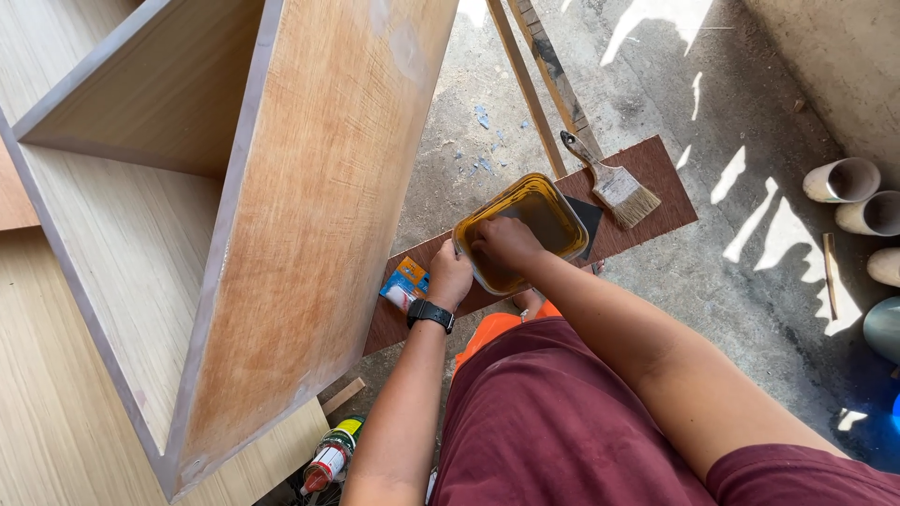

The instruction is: Sanding the surface and edges of a plastic container using sandpaper in a workshop environment.

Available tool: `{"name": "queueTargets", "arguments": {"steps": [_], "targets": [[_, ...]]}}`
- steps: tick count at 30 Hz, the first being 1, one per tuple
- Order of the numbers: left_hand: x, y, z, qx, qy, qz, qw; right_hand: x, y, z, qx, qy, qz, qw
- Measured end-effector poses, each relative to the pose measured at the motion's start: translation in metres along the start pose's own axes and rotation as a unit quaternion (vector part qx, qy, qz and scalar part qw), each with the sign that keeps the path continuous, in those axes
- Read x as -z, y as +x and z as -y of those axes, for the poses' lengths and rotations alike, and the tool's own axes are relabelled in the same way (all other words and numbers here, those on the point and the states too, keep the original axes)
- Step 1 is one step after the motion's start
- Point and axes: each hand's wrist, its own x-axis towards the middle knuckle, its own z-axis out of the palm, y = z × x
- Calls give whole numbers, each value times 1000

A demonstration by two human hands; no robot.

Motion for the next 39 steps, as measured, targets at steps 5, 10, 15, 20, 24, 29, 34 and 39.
{"name": "queueTargets", "arguments": {"steps": [5, 10, 15, 20, 24, 29, 34, 39], "targets": [[4, 1, 0, -3, -4, 14, 1000, 8, 1, 5, -4, 20, -7, 1000], [3, 5, 4, -1, 5, 19, 1000, 2, 8, 5, -42, 47, -27, 998], [6, -3, -13, -5, 26, 23, 999, -14, 17, 2, -77, 5, -54, 996], [9, -6, -18, -8, 27, 24, 999, -6, 13, 14, -129, 29, -60, 989], [5, 2, -5, -8, 32, 22, 999, 0, 13, 19, -149, 42, -70, 986], [6, -3, -17, 8, 37, 12, 999, 16, 9, 29, -157, 85, -54, 983], [10, -15, -31, 29, -26, 7, 999, 42, 6, 24, -136, 169, 30, 976], [19, -33, -59, 48, -64, 8, 997, 122, 13, 42, -52, 387, -124, 912]]}}
